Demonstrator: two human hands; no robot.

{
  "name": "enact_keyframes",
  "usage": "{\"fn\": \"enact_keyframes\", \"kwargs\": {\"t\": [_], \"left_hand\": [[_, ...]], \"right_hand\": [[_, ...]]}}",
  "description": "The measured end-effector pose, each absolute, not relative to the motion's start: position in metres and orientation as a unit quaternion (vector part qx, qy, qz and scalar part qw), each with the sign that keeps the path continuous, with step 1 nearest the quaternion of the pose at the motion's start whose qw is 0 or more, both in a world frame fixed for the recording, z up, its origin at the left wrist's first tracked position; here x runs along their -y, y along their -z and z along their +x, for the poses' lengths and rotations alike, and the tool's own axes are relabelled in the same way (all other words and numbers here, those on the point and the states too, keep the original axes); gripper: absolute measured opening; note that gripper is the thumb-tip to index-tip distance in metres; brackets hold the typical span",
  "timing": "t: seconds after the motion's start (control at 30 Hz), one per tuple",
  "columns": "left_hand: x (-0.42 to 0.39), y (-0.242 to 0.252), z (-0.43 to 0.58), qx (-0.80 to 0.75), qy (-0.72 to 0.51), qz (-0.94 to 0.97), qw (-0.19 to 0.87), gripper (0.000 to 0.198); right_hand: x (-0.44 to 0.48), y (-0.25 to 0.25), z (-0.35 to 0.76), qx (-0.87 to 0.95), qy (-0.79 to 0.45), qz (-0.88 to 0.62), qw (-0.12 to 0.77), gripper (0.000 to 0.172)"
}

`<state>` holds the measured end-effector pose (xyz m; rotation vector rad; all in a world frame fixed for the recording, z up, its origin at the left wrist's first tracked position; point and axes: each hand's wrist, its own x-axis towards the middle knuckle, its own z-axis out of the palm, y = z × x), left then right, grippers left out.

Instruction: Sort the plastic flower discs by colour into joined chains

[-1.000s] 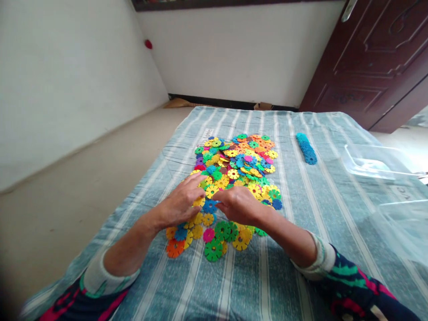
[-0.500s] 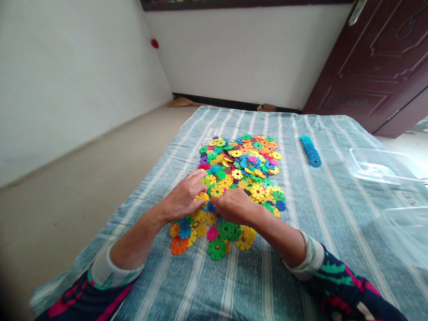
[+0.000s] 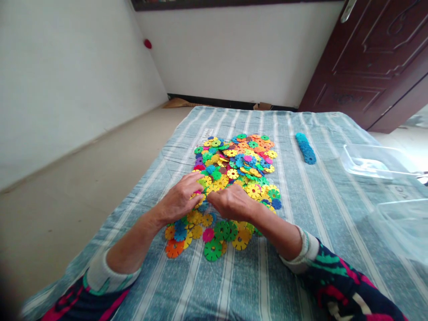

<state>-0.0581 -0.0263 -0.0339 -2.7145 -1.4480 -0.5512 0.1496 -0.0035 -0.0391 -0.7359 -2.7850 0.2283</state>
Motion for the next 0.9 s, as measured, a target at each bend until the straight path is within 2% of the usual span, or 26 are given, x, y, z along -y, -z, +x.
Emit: {"fn": "enact_keyframes", "kwargs": {"t": [0.17, 0.37, 0.6, 0.73, 0.9], "left_hand": [[0.026, 0.037, -0.057, 0.457, 0.198, -0.867, 0.016, 0.014], [0.024, 0.048, -0.054, 0.444, 0.217, -0.869, 0.025, 0.021], [0.012, 0.063, -0.057, 0.415, 0.228, -0.873, 0.112, 0.034], [0.009, 0.067, -0.058, 0.408, 0.217, -0.875, 0.142, 0.034], [0.008, 0.068, -0.059, 0.403, 0.226, -0.874, 0.151, 0.029]], "right_hand": [[-0.014, 0.030, 0.170, 0.902, -0.200, -0.287, 0.253, 0.031], [-0.056, 0.006, 0.220, 0.758, -0.320, -0.402, 0.401, 0.030], [-0.103, 0.019, 0.320, 0.498, -0.291, -0.558, 0.596, 0.025], [-0.112, 0.045, 0.367, 0.356, -0.276, -0.656, 0.606, 0.022], [-0.116, 0.065, 0.385, 0.328, -0.275, -0.702, 0.569, 0.018]]}}
